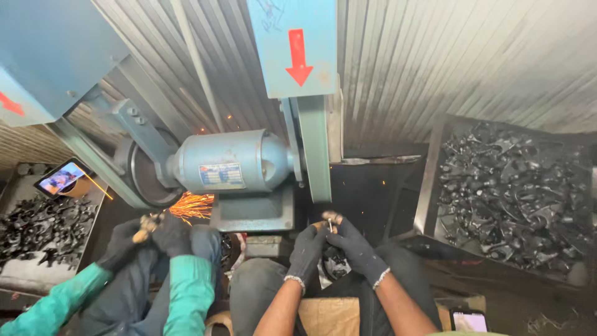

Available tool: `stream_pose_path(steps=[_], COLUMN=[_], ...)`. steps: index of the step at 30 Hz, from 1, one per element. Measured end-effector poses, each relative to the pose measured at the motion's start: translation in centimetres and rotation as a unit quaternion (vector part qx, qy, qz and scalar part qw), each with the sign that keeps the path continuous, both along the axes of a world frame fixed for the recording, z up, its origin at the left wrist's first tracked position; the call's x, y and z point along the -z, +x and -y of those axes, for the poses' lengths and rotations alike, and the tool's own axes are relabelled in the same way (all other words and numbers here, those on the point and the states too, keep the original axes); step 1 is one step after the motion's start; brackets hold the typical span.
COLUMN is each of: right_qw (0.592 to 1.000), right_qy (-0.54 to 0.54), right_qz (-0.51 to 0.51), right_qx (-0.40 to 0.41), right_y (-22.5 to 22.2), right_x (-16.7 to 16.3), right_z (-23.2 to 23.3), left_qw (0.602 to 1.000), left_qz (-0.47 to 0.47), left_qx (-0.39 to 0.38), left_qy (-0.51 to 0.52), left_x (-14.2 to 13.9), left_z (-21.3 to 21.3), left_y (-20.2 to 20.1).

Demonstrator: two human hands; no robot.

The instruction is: The person repeatedly grinds small metal parts against a belt grinder, holding each piece with gloved hands and rotating it to smooth edges. Finished parts are placed into a nearby metal bin. The process is continuous and repetitive.

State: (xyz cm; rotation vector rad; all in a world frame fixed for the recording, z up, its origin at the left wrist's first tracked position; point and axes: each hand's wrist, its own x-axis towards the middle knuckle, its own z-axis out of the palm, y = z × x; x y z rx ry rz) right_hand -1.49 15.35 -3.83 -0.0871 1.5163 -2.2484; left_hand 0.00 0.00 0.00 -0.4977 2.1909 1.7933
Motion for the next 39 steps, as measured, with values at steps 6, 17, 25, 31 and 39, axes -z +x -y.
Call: stream_pose_path(steps=[6, 17, 25, 31, 39], right_qw=[0.989, 0.997, 0.991, 0.998, 0.996], right_qy=[-0.087, 0.012, 0.115, -0.006, 0.055], right_qz=[0.115, -0.065, -0.053, 0.069, -0.046], right_qx=[-0.028, -0.049, -0.048, -0.008, -0.049], right_y=[-5.6, -0.9, -3.2, -7.7, -4.8], right_x=[6.0, 2.4, 1.4, 4.1, -0.3], right_z=[0.6, -3.1, -0.5, 2.8, -0.7], left_qw=[0.996, 0.997, 0.994, 0.996, 0.992], left_qz=[-0.019, -0.057, -0.096, -0.054, -0.114], left_qx=[-0.091, 0.038, 0.008, -0.040, -0.040], left_qy=[-0.013, -0.028, 0.053, -0.064, 0.042], left_x=[3.0, 2.8, 5.4, 9.5, 4.6], left_z=[0.1, -0.2, 0.2, 0.0, -1.1], left_y=[-4.4, -1.0, -2.9, -5.1, -2.7])
